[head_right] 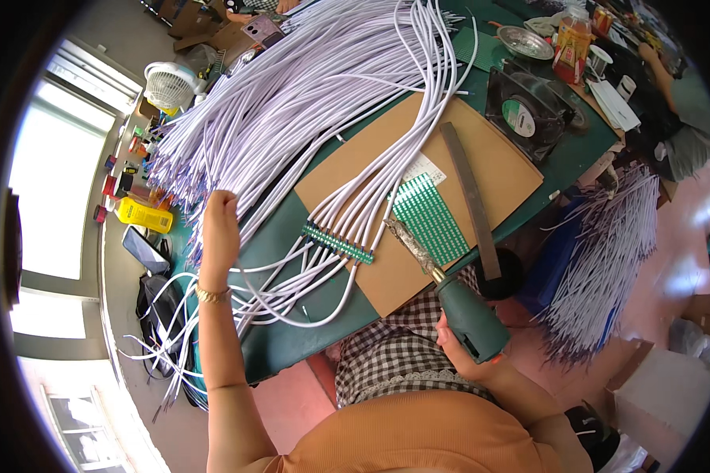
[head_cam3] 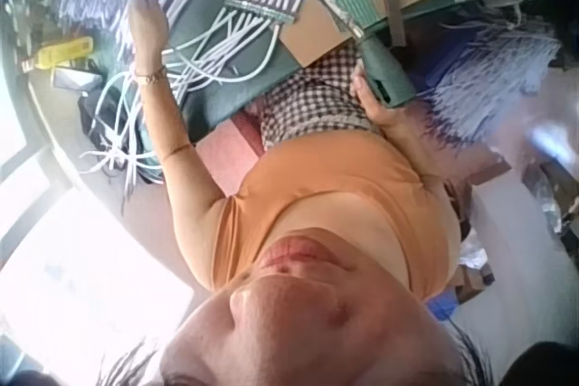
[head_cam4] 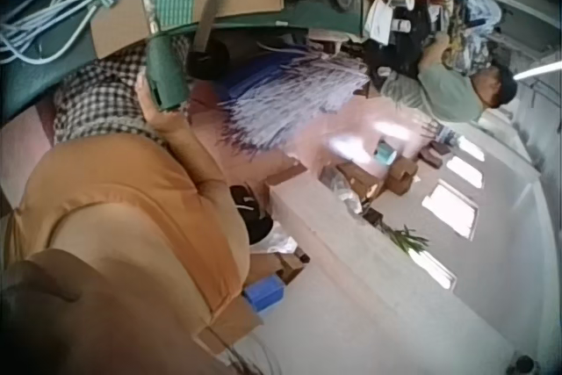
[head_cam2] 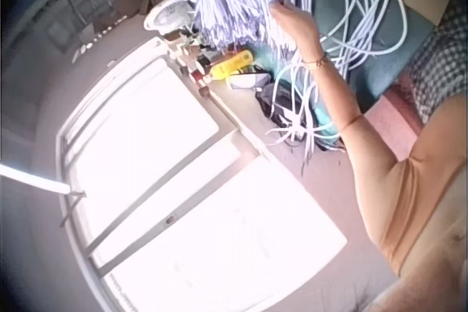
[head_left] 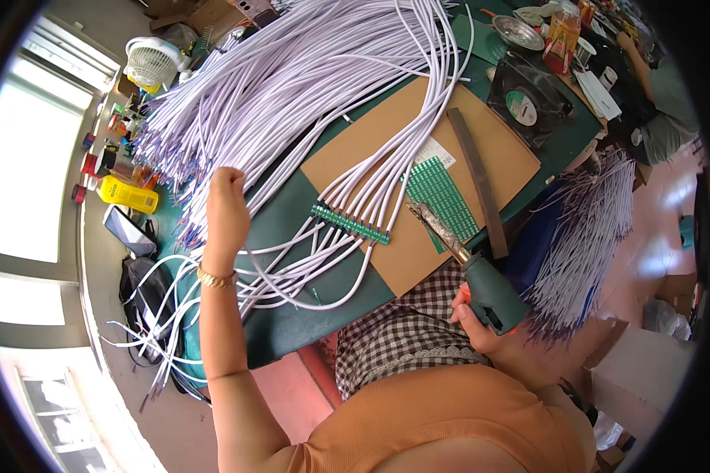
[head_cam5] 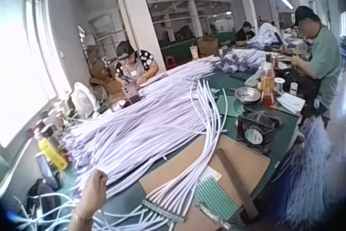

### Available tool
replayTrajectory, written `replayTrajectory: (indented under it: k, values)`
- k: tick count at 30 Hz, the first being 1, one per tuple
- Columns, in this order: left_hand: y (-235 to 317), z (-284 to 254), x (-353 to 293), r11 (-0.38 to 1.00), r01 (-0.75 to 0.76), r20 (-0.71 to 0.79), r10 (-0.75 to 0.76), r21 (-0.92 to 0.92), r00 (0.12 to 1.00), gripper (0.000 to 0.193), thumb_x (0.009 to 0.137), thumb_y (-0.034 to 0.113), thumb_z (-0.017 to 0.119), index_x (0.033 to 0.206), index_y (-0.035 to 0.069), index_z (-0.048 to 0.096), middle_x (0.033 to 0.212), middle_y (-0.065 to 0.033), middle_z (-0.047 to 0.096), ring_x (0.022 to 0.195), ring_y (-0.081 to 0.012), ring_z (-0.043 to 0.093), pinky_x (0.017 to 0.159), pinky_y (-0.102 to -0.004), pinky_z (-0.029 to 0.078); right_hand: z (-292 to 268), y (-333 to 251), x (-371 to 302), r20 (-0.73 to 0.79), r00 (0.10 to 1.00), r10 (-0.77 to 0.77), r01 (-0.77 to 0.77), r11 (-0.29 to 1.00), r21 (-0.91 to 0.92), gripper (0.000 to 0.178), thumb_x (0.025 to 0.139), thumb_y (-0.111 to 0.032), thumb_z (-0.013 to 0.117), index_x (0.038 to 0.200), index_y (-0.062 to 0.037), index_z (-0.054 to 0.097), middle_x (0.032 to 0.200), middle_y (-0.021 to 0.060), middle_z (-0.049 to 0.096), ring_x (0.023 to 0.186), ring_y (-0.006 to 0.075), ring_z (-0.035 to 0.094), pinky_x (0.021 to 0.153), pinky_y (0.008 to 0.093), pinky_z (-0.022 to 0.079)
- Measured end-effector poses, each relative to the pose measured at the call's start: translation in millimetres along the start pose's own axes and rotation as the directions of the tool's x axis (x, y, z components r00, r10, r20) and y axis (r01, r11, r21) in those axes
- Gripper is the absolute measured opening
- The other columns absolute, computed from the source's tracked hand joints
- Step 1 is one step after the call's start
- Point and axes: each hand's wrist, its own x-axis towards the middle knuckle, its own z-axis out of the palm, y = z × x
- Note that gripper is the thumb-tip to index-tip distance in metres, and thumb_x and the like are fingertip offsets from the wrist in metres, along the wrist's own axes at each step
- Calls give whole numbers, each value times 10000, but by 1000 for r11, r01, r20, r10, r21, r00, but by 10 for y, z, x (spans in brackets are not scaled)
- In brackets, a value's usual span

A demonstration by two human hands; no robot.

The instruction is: The person positions wire ends onto circuit board strips by hand and solders them in place using a soldering gun.

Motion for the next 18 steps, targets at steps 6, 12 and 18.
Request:
replayTrajectory:
  k: [6,12,18]
  values:
    - [-461,-983,-490,685,94,3,-133,-723,991,53,989,103,452,985,57,478,907,-28,477,800,-118,445,833,-291,403,-11,-146,43,-93,992,91,-86,995,52,187,897,-76,549,1069,-19,503,865,62,566,701,107,572,603,258,476]
    - [-754,-1858,-755,38,-244,-245,-266,-969,932,138,985,80,437,989,-39,506,1039,-80,446,706,-111,408,706,-276,384,5,-94,91,-139,988,66,-51,992,113,217,883,-67,557,1079,-10,484,848,49,550,686,97,556,628,266,476]
    - [-335,-2693,-377,541,-474,-600,-72,-695,797,218,991,75,389,778,38,415,672,-25,352,511,-96,221,456,-234,218,-23,-47,62,-207,978,-23,56,987,151,286,916,-68,535,1187,-19,458,862,89,561,677,115,567,574,252,473]
